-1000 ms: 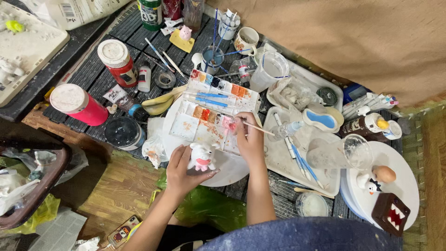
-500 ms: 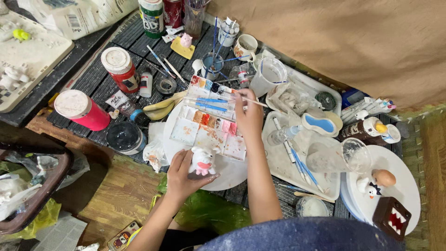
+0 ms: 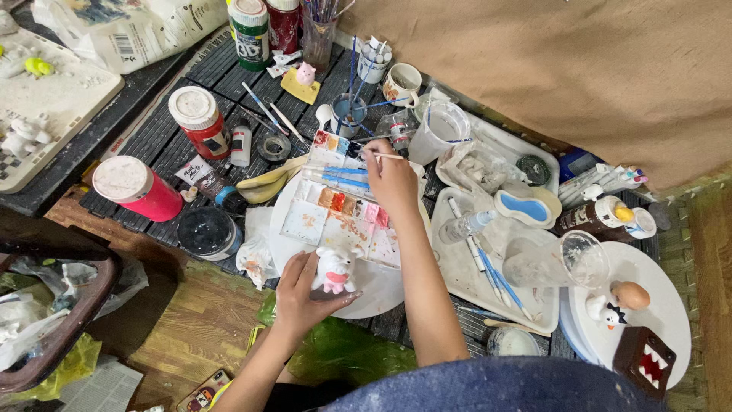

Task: The person paints a small white figurine using a fine brush and a palette of mixed paints. They rotate the figurine to apply paint to different areas, occasionally dipping the brush into the palette to reload color.

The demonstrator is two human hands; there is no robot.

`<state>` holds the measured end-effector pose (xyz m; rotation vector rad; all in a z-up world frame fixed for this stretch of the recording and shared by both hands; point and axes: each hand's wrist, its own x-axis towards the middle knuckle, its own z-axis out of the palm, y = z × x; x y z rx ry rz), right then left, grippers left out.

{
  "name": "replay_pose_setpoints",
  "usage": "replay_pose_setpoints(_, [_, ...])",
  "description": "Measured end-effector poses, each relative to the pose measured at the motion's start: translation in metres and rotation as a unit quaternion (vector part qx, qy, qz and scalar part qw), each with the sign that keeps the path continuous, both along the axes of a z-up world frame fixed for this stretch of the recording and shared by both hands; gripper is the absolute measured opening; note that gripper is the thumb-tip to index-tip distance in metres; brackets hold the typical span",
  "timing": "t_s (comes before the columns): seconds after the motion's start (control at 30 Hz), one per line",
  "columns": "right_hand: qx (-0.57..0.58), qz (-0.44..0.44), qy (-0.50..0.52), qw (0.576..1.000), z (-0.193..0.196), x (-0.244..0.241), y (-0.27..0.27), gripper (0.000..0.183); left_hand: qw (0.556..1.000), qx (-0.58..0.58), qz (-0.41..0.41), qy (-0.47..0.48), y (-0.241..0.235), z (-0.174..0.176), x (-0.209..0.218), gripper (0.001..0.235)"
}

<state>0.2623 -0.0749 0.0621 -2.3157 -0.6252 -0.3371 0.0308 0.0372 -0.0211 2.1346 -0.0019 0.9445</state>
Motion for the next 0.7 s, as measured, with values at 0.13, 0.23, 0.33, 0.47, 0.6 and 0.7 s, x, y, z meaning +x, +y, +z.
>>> replay_pose_setpoints(0.13, [0.053,0.017,0.022,0.998,0.016,-0.01,-0.01,0.015,1.0,0.003,0.007,-0.004,-0.001,-0.002,0.0,0.09])
replay_pose_setpoints(0.23, [0.195,0.07,0.034,0.978,0.015,-0.032,-0.034,0.016,1.0,0.001,0.007,-0.001,-0.001,0.0,0.001,0.09])
replay_pose_setpoints(0.33, [0.388,0.016,0.111,0.915,-0.005,-0.081,-0.062,0.013,1.0,0.015,0.01,-0.007,-0.001,0.004,0.0,0.092])
replay_pose_setpoints(0.47, [0.535,0.049,0.173,0.825,-0.04,-0.152,-0.082,0.009,0.999,0.032,-0.006,-0.007,0.0,0.007,0.001,0.093])
replay_pose_setpoints(0.6, [0.519,0.118,0.169,0.83,-0.077,-0.181,-0.088,0.008,1.0,0.019,-0.02,0.012,-0.002,0.013,0.0,0.091])
replay_pose_setpoints(0.7, [0.51,0.092,0.155,0.841,-0.094,-0.195,-0.092,0.011,0.999,0.043,-0.004,0.004,-0.003,0.016,0.0,0.091])
